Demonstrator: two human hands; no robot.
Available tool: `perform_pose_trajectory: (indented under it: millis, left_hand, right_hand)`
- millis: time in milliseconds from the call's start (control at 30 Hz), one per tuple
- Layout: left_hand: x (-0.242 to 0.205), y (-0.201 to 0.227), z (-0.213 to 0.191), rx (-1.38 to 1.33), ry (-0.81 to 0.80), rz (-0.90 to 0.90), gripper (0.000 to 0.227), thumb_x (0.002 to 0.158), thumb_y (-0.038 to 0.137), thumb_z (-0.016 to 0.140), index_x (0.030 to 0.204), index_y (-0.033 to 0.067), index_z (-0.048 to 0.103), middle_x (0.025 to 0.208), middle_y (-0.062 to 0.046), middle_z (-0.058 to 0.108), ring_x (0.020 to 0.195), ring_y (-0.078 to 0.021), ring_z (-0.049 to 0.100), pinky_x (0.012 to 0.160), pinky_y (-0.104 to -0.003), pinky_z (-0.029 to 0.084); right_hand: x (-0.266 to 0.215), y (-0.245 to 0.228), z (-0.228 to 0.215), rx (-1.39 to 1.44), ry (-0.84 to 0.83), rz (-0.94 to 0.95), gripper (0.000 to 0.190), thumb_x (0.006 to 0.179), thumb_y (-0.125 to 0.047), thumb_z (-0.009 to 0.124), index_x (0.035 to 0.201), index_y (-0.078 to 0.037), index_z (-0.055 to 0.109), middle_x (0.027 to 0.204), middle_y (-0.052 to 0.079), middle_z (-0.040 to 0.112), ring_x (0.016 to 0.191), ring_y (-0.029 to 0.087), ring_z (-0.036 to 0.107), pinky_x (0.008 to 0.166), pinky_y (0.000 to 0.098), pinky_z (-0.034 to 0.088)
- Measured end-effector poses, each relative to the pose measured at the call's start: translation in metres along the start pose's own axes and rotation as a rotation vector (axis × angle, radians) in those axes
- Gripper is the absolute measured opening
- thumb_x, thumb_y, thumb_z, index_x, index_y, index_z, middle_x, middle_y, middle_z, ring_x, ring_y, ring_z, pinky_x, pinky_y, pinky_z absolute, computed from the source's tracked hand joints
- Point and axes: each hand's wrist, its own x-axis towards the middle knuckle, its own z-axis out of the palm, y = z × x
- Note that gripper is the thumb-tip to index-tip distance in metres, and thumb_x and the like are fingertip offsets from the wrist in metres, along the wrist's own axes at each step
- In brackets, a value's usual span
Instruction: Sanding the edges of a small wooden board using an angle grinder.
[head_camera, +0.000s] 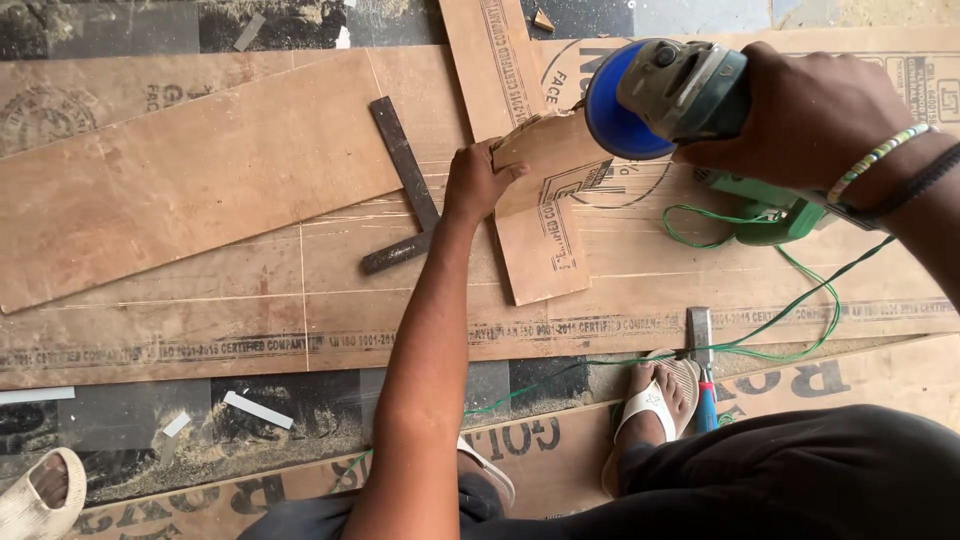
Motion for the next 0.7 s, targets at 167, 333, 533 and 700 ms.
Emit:
perform_pose_trajectory:
  millis: [167, 333, 533, 700]
  left_hand:
    - [0.000, -0.011, 0.011, 0.039, 0.003, 0.025, 0.044, 0.080, 0.036, 0.087, 0.102, 0.0010, 0.072, 0.081, -0.014, 0.077, 0.077, -0.0231, 0.078, 0.066, -0.035, 0.061]
    - [-0.002, -0.011, 0.011, 0.073, -0.024, 0.014, 0.046, 0.081, 0.040, 0.084, 0.103, 0.0011, 0.071, 0.079, -0.013, 0.077, 0.075, -0.0215, 0.079, 0.064, -0.034, 0.063]
    - [-0.007, -0.006, 0.010, 0.080, -0.019, 0.062, 0.045, 0.082, 0.039, 0.084, 0.102, 0.0007, 0.071, 0.077, -0.013, 0.077, 0.074, -0.0230, 0.078, 0.065, -0.035, 0.062]
    - [-0.008, -0.005, 0.012, 0.098, -0.013, 0.079, 0.046, 0.081, 0.036, 0.085, 0.106, 0.0005, 0.072, 0.078, -0.014, 0.076, 0.075, -0.0241, 0.078, 0.065, -0.035, 0.062]
  right_hand:
    - [0.005, -0.007, 0.002, -0.046, -0.032, 0.020, 0.077, 0.078, -0.072, 0.074, 0.118, -0.008, 0.067, 0.081, 0.021, 0.073, 0.070, 0.038, 0.073, 0.065, 0.0444, 0.060]
    - [0.014, 0.000, 0.027, -0.054, 0.004, -0.046, 0.078, 0.078, -0.076, 0.074, 0.110, -0.005, 0.069, 0.078, 0.022, 0.074, 0.067, 0.038, 0.074, 0.065, 0.0450, 0.061]
    - [0.010, -0.017, 0.009, -0.124, -0.047, -0.018, 0.079, 0.079, -0.076, 0.073, 0.113, -0.005, 0.068, 0.075, 0.020, 0.073, 0.066, 0.035, 0.074, 0.062, 0.0432, 0.060]
    - [0.009, -0.018, 0.001, -0.177, -0.075, -0.004, 0.077, 0.080, -0.072, 0.073, 0.115, -0.005, 0.067, 0.077, 0.019, 0.073, 0.065, 0.033, 0.074, 0.060, 0.0414, 0.060]
